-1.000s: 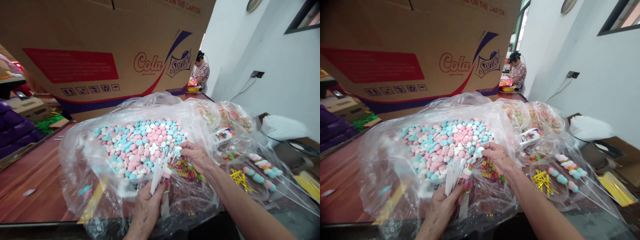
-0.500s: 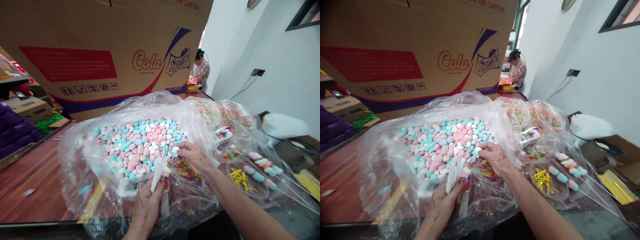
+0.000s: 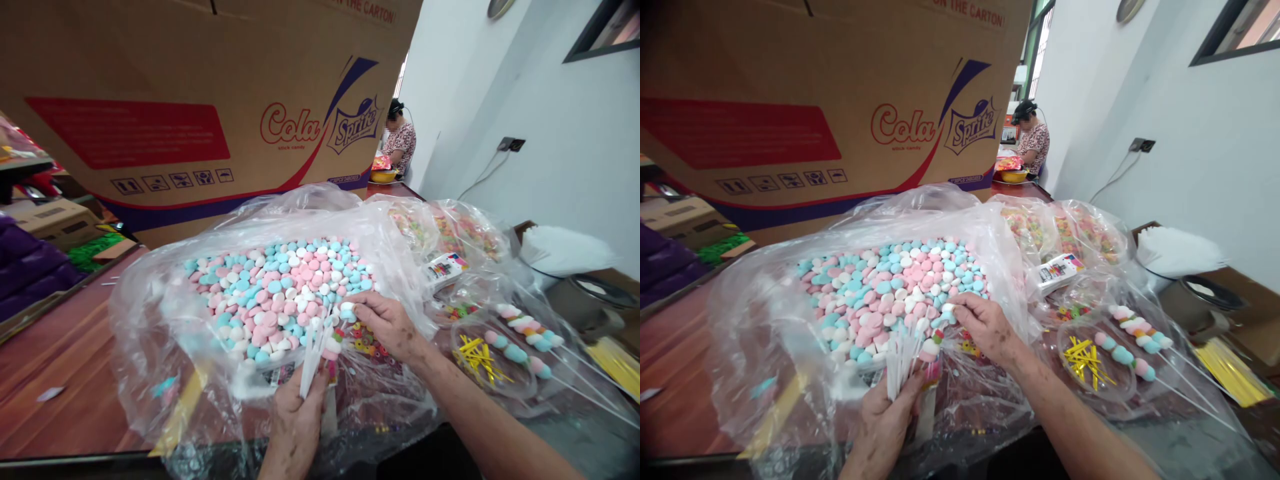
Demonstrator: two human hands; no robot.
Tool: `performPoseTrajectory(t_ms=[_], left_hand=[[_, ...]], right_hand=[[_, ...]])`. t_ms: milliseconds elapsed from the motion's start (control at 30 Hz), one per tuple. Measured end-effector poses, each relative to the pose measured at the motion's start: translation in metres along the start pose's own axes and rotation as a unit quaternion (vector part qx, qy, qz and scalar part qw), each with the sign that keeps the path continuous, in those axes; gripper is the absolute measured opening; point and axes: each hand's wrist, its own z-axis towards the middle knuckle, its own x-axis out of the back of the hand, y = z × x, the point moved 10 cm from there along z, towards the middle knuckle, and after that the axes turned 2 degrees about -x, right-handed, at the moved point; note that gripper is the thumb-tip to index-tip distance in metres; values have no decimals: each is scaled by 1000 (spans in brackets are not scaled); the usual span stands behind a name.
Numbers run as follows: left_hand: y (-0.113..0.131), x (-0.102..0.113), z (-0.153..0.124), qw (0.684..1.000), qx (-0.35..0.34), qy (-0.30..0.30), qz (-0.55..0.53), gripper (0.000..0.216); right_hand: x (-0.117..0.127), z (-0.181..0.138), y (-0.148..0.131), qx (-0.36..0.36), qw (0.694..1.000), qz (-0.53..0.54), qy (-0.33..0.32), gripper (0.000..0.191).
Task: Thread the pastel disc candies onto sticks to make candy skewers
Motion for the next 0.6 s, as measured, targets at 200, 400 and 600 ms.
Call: performPoseTrajectory(t_ms=[200,400,600], left_hand=[[-3,4,2,1000,0,22,-7,37],[-3,7,1,1000,5,16,1,34],[-13,3,1,999,32,24,-29,39]], right_hand=[[1,0,11,-33,995,79,55,27],[-1,-2,12,-3,999,-13,43,25],[-9,-6,8,20,999,-31,37,27]])
